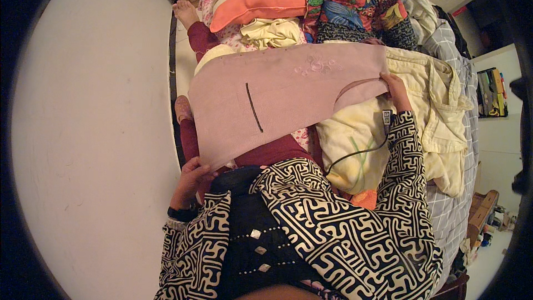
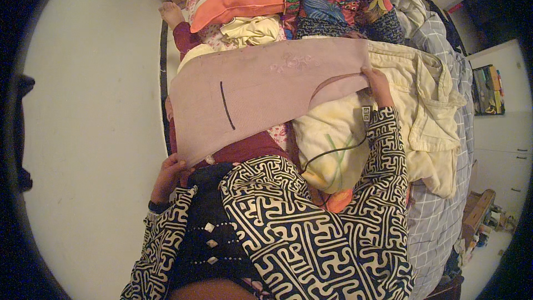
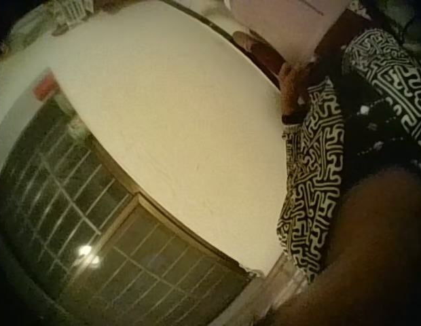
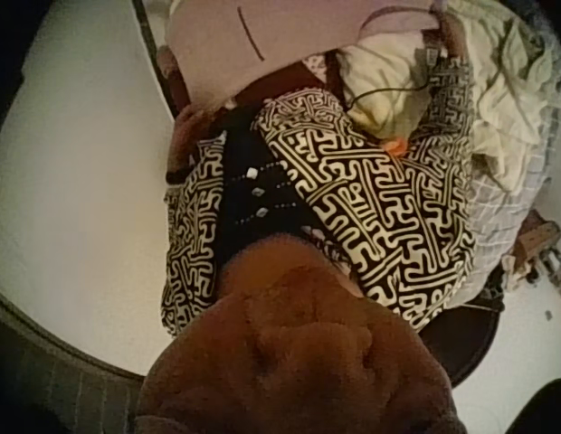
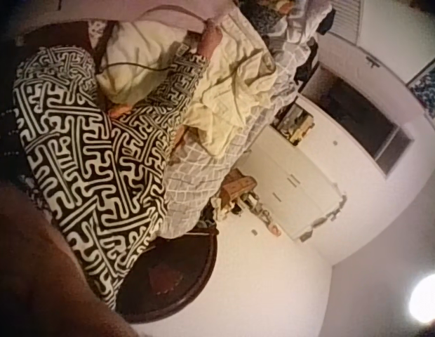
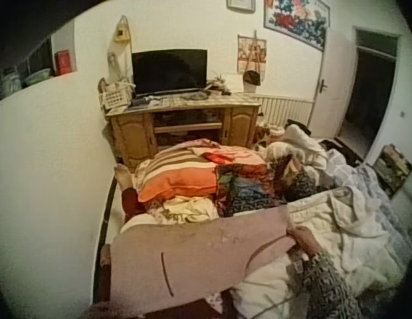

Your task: The person folds a pink top, a yellow garment, and a white quilted jacket on a bed. They smooth and align each item before folding it into a compact shape.

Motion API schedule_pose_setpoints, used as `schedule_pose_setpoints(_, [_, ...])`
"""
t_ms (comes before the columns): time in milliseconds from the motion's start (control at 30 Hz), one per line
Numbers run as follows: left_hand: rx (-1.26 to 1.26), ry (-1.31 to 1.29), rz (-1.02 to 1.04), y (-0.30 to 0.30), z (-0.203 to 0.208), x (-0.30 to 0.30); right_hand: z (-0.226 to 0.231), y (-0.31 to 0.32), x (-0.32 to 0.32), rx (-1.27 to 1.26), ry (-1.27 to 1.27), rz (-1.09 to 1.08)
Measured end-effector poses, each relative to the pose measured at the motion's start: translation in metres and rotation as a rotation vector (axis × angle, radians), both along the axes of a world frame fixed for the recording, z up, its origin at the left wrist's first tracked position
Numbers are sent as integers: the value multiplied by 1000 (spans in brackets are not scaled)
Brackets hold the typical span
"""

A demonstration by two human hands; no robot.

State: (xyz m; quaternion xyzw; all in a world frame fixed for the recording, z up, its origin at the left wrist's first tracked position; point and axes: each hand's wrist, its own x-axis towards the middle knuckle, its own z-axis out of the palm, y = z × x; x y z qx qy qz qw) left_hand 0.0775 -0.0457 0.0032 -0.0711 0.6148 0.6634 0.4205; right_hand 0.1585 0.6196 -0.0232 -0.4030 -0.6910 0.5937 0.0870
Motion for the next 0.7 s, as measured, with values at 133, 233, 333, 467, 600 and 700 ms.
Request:
schedule_pose_setpoints(133, [131,-18,97,-8,0,-3,5,-3,3,-76,102,15])
schedule_pose_setpoints(233, [206,-52,94,-8,0,-5,1,-3,6,-107,-63,30])
schedule_pose_setpoints(333, [121,-15,125,-2,2,-5,-7,-7,6,-177,114,9])
schedule_pose_setpoints(467, [61,136,138,7,12,-13,-9,-7,2,-74,120,-8])
schedule_pose_setpoints(600, [18,286,200,15,26,-27,-7,-5,-8,-62,157,10])
schedule_pose_setpoints(700, [53,316,181,18,35,-34,-6,-10,-15,-15,160,-48])
